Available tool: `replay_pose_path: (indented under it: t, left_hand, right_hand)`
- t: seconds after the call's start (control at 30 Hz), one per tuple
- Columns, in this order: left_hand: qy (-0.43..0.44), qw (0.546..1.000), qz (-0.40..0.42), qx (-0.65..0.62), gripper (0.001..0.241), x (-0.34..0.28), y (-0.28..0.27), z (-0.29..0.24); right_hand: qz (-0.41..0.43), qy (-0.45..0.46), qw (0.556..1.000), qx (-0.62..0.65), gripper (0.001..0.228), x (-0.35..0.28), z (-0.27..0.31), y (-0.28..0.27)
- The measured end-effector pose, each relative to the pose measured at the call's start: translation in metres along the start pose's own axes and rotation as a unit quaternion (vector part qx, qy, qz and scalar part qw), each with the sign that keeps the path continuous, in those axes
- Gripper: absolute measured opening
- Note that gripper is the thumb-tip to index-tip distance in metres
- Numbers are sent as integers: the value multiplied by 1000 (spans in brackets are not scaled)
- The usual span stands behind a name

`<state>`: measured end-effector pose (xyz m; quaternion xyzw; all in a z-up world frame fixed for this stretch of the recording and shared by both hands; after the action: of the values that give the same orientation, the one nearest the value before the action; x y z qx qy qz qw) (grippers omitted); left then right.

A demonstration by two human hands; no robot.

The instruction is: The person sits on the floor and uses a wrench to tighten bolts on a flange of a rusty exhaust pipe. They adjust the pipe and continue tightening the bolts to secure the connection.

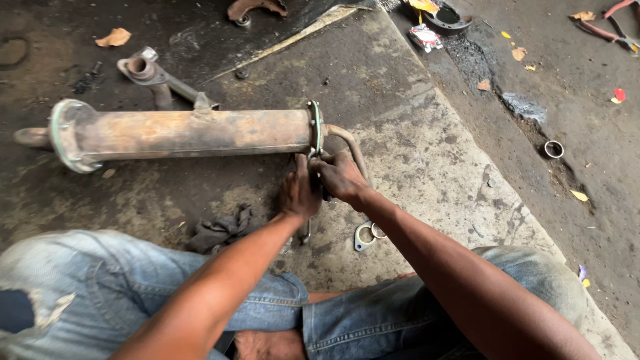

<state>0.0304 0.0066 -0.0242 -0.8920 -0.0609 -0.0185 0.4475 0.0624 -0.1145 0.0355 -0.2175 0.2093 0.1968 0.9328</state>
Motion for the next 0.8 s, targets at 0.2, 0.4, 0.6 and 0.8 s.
replay_pose_path:
  t: [0.2,0.4,0.6,0.8]
  left_hand:
    - [-50,998,-15,-37,39,7,-9,-12]
    - [-177,971,47,-152,37,11,-14,0]
    - [-249,949,114,-155,20,36,-29,-9]
    - [-317,908,170,-215,15,58,-45,-19]
  right_hand:
    - [-2,-15,1000,-5,37,-15,4,-3]
    - [-30,7,997,-71,48,-7,-2,-5]
    - [-13,12,999,-37,50,-5,-3,1]
    - [-12,-12,1000,-8,37,-2,-4,-1]
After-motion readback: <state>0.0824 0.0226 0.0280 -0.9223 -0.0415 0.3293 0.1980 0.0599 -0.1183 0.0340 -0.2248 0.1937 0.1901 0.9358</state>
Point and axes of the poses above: each hand's wrist, its own x-axis towards the middle knuckle, its own y-axis out of the palm, z = x × y, the point moved 5 cm from there along x, towards the middle knuckle
